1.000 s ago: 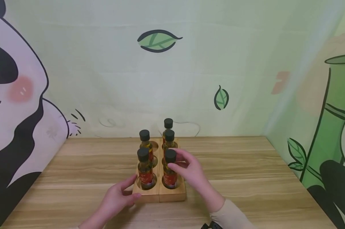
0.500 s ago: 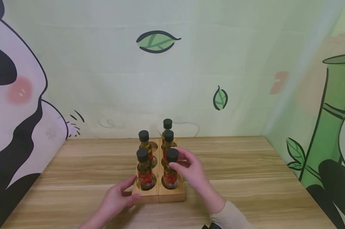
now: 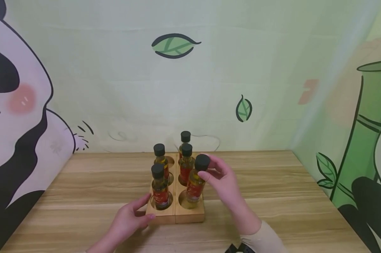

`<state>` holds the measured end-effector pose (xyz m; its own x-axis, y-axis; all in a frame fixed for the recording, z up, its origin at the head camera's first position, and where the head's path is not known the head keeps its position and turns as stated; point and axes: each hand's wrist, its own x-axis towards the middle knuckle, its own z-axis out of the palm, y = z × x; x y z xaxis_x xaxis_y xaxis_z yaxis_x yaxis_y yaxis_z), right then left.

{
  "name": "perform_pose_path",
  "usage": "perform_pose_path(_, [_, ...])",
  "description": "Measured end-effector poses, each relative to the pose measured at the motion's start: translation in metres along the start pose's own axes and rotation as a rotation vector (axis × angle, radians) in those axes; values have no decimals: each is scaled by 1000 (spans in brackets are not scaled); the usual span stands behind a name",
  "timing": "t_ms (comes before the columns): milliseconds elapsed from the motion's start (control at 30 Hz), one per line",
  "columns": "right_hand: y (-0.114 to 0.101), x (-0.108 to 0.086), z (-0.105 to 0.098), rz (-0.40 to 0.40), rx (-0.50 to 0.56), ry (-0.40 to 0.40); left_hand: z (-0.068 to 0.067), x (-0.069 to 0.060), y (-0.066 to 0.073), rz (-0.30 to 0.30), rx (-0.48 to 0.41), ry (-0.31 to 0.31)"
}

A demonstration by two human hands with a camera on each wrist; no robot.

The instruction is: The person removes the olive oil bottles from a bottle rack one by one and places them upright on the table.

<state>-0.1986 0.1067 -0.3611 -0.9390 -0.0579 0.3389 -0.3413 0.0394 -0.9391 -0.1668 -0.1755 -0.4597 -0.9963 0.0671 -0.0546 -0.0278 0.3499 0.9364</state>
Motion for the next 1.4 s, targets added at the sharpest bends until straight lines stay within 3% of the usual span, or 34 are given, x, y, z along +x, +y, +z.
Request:
perform_pose_path(200, [-5,0,-16,2,10,34,0,0,0,3,14,4])
perform_pose_path(400, [-3,1,-35,-15,-47,97,1,0,1,-3,13,1])
perform_pose_path(633, [12,4,-59,-31,-142,159,0,-1,1,11,10,3])
perform_pose_path(867, [26,7,-79,56,-240,187,-1,-1,2,20,5,-4])
perform_pose_path(1400, [50,28,-108,62,-315,242,-2,-2,3,26,19,-10])
